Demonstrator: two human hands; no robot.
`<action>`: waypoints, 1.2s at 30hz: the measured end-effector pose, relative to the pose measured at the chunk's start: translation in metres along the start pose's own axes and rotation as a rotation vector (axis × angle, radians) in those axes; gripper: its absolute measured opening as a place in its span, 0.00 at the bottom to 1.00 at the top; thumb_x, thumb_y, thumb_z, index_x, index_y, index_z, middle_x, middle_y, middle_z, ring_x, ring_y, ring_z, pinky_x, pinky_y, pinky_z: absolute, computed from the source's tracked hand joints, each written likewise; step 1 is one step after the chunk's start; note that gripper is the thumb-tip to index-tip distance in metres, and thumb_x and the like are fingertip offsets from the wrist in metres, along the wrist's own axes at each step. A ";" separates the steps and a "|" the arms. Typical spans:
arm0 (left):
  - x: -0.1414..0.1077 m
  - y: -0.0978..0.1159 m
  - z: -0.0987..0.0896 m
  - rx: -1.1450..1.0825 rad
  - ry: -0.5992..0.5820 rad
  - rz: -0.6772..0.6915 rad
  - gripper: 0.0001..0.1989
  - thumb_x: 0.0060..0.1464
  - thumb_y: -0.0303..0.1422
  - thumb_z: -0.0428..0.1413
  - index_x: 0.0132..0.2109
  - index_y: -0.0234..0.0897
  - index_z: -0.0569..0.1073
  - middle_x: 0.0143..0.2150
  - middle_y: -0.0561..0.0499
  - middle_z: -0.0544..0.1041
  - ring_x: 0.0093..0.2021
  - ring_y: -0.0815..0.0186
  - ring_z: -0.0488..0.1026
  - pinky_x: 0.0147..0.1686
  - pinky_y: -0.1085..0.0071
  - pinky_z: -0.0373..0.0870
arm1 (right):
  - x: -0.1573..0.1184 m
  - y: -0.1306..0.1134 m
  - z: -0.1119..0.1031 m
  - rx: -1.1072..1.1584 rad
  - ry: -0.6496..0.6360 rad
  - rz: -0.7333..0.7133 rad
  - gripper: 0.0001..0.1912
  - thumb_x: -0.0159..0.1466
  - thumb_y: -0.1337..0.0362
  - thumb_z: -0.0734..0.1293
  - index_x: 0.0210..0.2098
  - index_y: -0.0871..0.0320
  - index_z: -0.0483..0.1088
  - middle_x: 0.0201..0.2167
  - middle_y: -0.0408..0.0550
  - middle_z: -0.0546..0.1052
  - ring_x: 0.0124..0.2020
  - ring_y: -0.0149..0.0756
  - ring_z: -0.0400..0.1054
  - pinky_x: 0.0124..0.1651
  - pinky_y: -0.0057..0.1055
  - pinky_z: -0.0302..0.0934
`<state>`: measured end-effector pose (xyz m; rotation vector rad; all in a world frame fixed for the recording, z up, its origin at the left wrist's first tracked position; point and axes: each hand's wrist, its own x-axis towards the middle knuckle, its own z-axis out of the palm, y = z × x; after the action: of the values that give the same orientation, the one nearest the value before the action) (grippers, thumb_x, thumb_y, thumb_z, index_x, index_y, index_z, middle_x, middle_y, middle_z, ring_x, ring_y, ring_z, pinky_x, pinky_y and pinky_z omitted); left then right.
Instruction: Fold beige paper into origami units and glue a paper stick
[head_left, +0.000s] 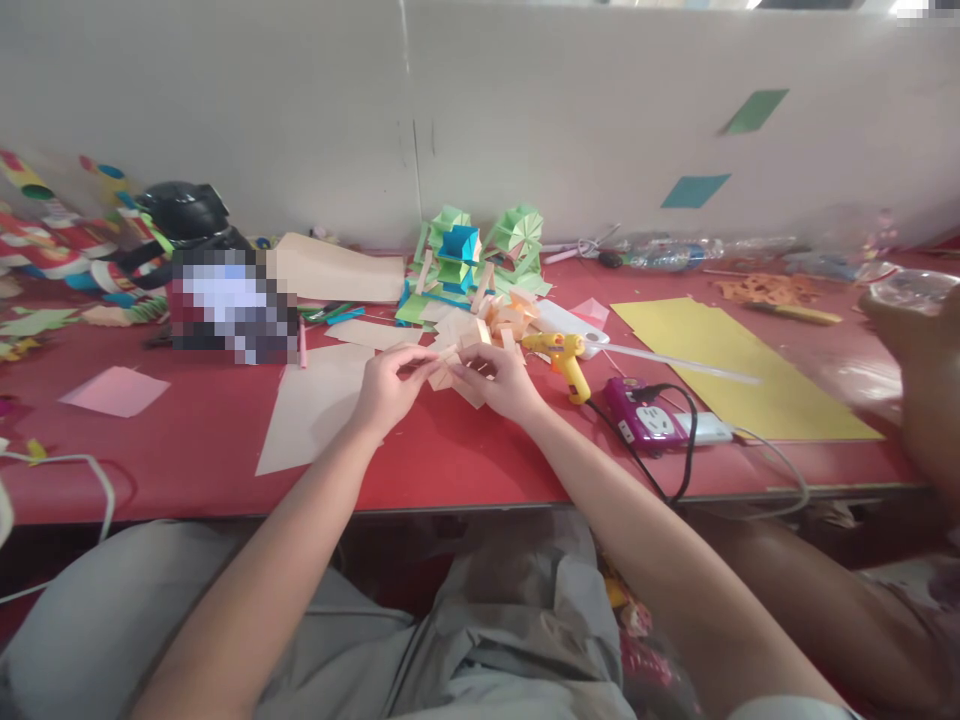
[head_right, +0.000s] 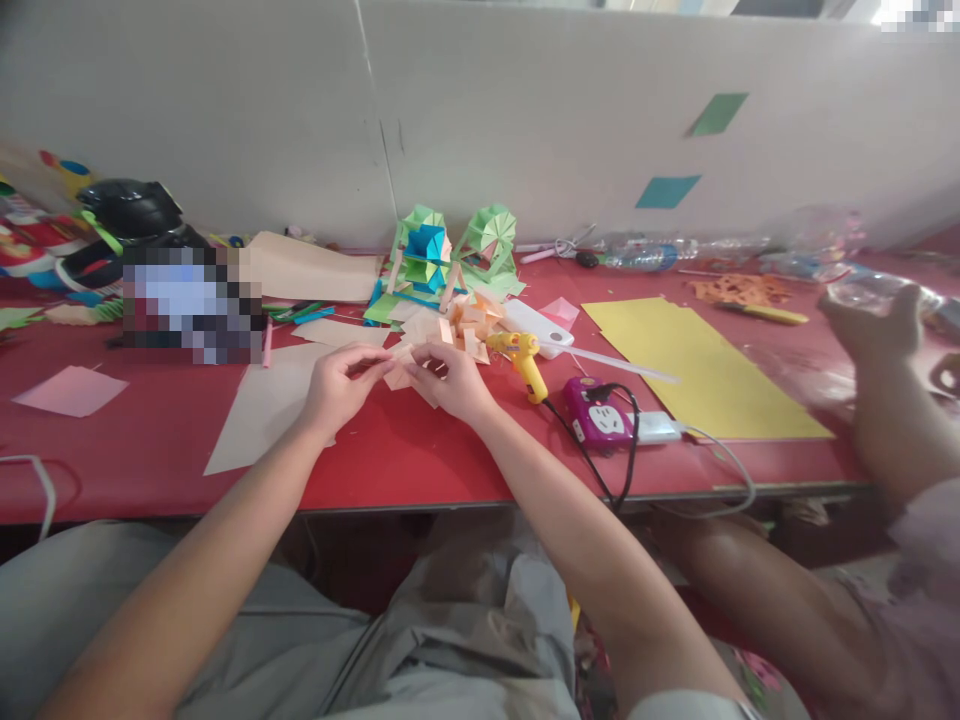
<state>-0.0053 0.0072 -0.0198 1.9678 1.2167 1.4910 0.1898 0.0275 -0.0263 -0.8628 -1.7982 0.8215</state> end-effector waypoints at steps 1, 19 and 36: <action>0.000 0.000 0.000 0.011 -0.001 0.018 0.07 0.58 0.37 0.62 0.38 0.38 0.81 0.38 0.47 0.82 0.38 0.63 0.79 0.38 0.69 0.77 | -0.001 0.001 0.001 -0.006 0.006 -0.017 0.14 0.64 0.52 0.69 0.33 0.57 0.72 0.31 0.45 0.76 0.29 0.31 0.68 0.33 0.29 0.65; 0.000 -0.001 0.000 0.118 -0.037 0.195 0.04 0.61 0.30 0.59 0.37 0.38 0.77 0.38 0.48 0.80 0.40 0.63 0.78 0.39 0.69 0.74 | -0.003 0.000 0.003 -0.123 0.008 -0.168 0.09 0.68 0.57 0.67 0.38 0.55 0.72 0.34 0.47 0.76 0.33 0.33 0.70 0.35 0.31 0.68; 0.001 0.002 -0.001 -0.025 0.027 0.042 0.06 0.56 0.37 0.64 0.34 0.41 0.81 0.39 0.47 0.83 0.41 0.60 0.80 0.45 0.63 0.77 | -0.002 0.000 0.000 0.029 0.065 -0.077 0.15 0.65 0.50 0.70 0.34 0.56 0.74 0.46 0.54 0.78 0.48 0.40 0.75 0.47 0.38 0.74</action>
<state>-0.0049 0.0064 -0.0174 1.9746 1.1690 1.5503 0.1902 0.0264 -0.0273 -0.7877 -1.7477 0.7604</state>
